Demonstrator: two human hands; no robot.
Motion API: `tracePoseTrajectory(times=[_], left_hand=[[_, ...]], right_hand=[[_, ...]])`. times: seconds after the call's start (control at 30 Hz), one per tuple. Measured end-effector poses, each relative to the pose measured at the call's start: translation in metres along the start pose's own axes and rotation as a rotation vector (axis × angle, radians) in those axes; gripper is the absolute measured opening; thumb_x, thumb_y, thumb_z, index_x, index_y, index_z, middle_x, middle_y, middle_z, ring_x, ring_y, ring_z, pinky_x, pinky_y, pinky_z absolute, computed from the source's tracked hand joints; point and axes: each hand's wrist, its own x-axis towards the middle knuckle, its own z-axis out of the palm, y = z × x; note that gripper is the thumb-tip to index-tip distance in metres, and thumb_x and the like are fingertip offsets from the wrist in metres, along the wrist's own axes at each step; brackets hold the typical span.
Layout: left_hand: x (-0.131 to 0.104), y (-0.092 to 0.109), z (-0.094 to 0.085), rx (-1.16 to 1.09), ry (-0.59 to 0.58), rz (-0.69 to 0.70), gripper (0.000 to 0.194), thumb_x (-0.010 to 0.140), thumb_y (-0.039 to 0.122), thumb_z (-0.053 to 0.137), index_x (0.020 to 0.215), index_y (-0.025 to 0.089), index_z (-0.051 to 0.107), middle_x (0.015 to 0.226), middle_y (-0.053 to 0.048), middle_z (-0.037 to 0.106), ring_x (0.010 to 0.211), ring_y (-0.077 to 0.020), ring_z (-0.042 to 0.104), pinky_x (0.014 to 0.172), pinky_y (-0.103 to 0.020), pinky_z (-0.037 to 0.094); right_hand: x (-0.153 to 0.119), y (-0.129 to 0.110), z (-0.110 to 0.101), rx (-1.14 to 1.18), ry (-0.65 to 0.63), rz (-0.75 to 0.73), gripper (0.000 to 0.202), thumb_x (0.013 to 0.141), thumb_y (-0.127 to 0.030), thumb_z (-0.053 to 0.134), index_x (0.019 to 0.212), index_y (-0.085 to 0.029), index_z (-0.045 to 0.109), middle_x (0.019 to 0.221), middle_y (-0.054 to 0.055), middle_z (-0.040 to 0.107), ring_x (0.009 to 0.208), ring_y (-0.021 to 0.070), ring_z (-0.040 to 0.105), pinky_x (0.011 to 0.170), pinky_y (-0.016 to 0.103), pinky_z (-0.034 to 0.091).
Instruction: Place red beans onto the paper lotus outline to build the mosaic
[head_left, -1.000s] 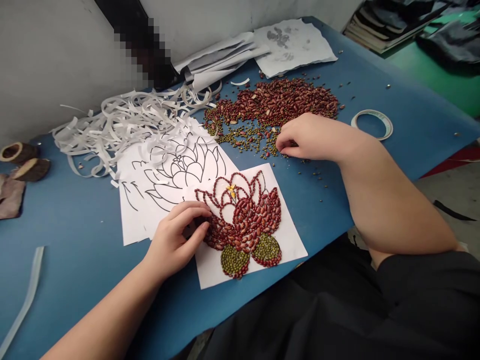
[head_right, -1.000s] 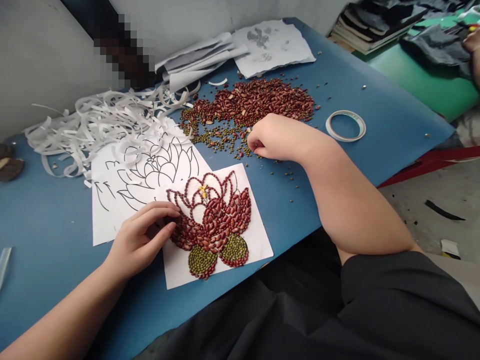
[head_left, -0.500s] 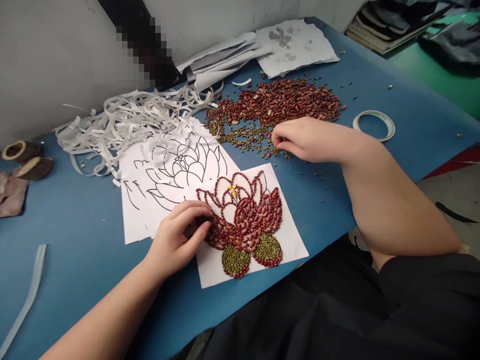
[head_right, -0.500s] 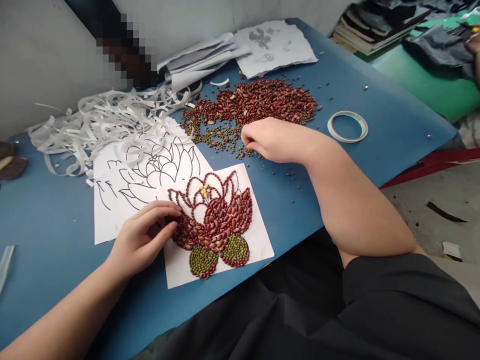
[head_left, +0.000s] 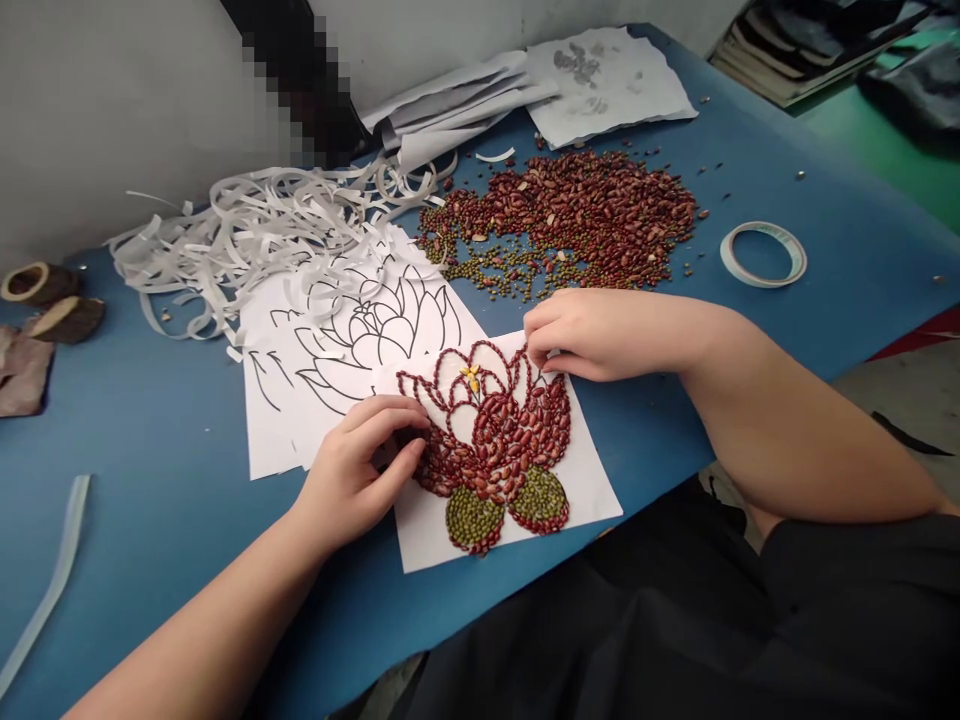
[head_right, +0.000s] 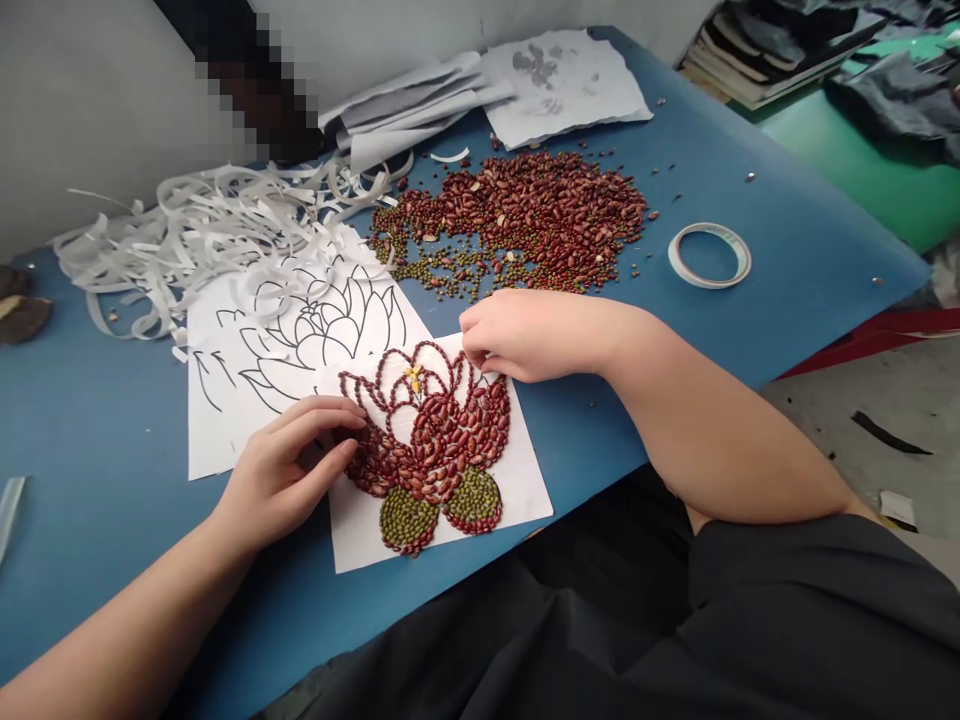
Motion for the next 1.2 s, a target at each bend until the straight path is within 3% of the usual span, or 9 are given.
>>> tracePoseTrajectory(times=[0.33, 0.87, 1.2], left_hand=[[0.0, 0.0, 0.001, 0.008, -0.012, -0.005, 0.014, 0.101, 0.017, 0.056, 0.111, 0.023, 0.064, 0.113, -0.004, 0.069, 0.106, -0.0165, 0.067, 0.093, -0.029, 0.057], [0.0, 0.0, 0.001, -0.001, -0.01, -0.015, 0.014, 0.101, 0.02, 0.055, 0.11, 0.023, 0.065, 0.112, -0.006, 0.071, 0.105, -0.0189, 0.068, 0.091, -0.032, 0.058], [-0.001, 0.0, 0.0, 0.0, -0.015, -0.005, 0.015, 0.101, 0.017, 0.056, 0.112, 0.024, 0.064, 0.113, -0.003, 0.069, 0.106, -0.016, 0.067, 0.093, -0.028, 0.057]], right_hand=[[0.006, -0.009, 0.0, -0.067, -0.033, -0.032, 0.02, 0.097, -0.014, 0.057, 0.087, -0.015, 0.075, 0.094, 0.009, 0.07, 0.083, 0.02, 0.059, 0.079, 0.035, 0.041], [0.0, -0.003, -0.003, -0.03, 0.0, -0.03, 0.019, 0.097, -0.015, 0.058, 0.091, -0.017, 0.076, 0.094, 0.007, 0.07, 0.085, 0.0196, 0.06, 0.078, 0.033, 0.043], [0.012, -0.015, 0.0, -0.149, -0.126, 0.014, 0.021, 0.096, -0.013, 0.056, 0.082, -0.015, 0.071, 0.092, 0.008, 0.069, 0.077, 0.0184, 0.055, 0.074, 0.034, 0.037]])
